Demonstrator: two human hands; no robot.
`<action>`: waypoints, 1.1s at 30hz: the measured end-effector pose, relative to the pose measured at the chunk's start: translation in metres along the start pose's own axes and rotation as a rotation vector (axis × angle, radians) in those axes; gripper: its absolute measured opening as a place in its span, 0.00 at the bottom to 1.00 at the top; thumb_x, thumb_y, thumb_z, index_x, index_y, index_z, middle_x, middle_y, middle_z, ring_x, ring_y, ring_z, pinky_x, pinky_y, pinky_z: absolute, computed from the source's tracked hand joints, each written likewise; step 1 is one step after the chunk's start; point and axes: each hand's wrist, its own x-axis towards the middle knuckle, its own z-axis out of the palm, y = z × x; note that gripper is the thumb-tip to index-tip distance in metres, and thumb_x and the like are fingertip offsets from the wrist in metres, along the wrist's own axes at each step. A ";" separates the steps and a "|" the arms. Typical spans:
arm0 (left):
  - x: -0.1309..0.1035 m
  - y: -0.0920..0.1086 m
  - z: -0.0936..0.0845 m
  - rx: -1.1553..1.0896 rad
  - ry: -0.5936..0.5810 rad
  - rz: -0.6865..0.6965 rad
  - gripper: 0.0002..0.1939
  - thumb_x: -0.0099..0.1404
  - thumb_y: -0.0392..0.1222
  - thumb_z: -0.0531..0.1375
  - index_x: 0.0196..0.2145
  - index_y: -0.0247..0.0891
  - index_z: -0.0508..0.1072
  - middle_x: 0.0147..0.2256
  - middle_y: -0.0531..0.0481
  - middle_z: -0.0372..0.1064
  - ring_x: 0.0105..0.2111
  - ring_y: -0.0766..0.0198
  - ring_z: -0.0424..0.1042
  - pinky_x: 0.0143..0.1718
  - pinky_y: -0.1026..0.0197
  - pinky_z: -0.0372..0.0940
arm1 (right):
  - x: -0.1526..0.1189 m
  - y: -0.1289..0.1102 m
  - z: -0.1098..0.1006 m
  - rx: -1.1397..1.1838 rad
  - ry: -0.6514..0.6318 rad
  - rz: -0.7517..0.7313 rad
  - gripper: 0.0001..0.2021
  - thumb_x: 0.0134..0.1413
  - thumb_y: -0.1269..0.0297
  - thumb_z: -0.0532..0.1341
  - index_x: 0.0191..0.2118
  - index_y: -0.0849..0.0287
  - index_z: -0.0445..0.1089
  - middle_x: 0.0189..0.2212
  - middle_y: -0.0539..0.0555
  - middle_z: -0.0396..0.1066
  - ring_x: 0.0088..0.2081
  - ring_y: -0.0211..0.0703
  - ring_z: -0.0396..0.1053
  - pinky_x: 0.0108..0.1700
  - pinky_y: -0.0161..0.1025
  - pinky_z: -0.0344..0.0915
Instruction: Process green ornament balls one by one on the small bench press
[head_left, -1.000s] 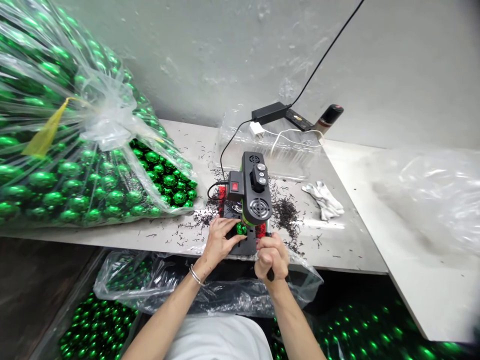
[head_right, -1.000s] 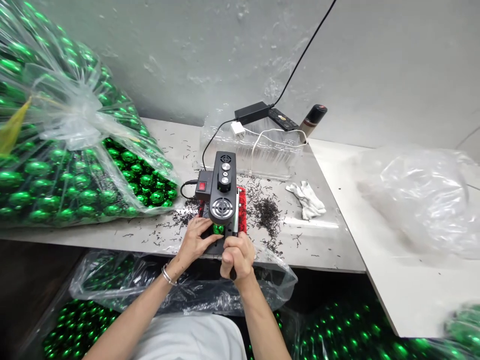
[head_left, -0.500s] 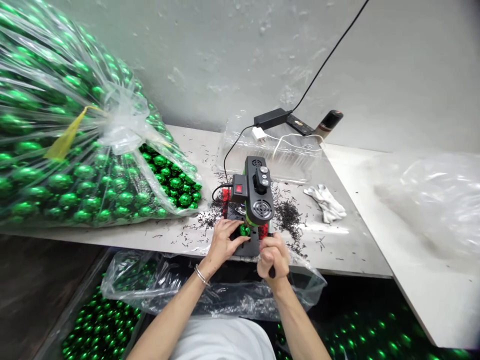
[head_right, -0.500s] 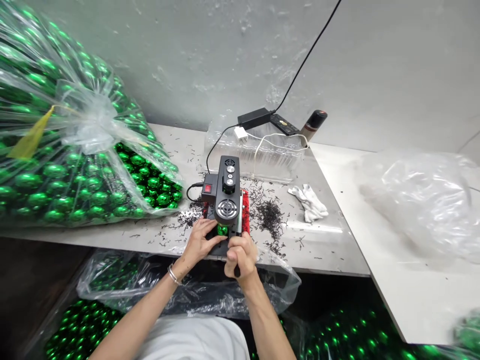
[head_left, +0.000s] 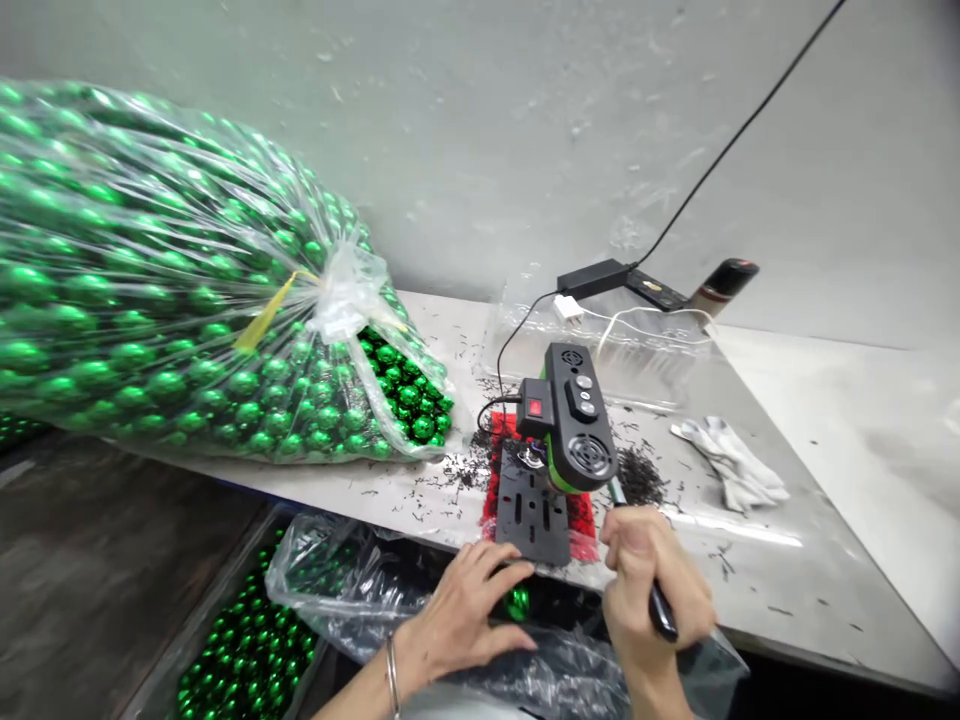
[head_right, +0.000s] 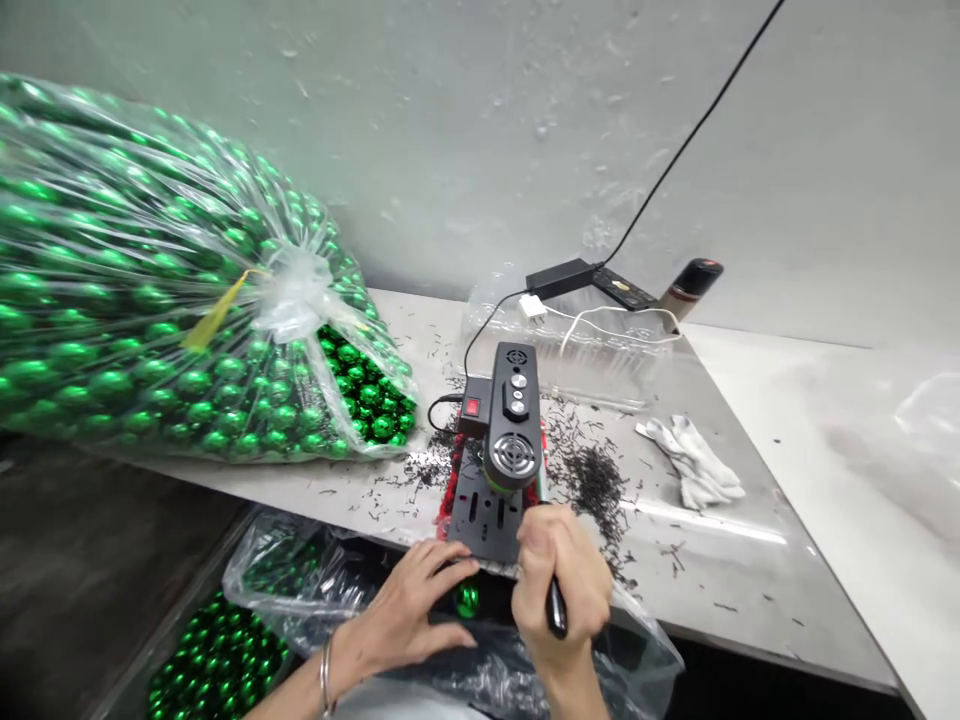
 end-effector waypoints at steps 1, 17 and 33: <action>0.001 -0.001 -0.005 0.042 0.041 0.011 0.31 0.62 0.61 0.63 0.56 0.40 0.69 0.51 0.38 0.72 0.49 0.50 0.72 0.50 0.47 0.70 | -0.002 0.001 0.000 0.003 0.007 0.001 0.14 0.57 0.81 0.55 0.24 0.59 0.60 0.23 0.49 0.65 0.25 0.36 0.65 0.28 0.37 0.59; 0.081 -0.091 -0.095 0.190 0.481 -0.452 0.22 0.66 0.56 0.61 0.49 0.37 0.76 0.43 0.40 0.75 0.41 0.51 0.73 0.44 0.51 0.66 | -0.005 0.002 0.001 -0.033 -0.003 -0.036 0.14 0.57 0.83 0.54 0.26 0.58 0.60 0.23 0.47 0.63 0.25 0.34 0.64 0.26 0.35 0.59; 0.067 -0.043 0.002 -0.871 0.226 -0.768 0.26 0.60 0.55 0.65 0.52 0.38 0.74 0.47 0.43 0.77 0.44 0.57 0.77 0.46 0.55 0.72 | 0.001 0.001 -0.002 -0.058 -0.022 0.010 0.15 0.61 0.77 0.54 0.24 0.57 0.59 0.21 0.47 0.63 0.24 0.36 0.64 0.28 0.36 0.60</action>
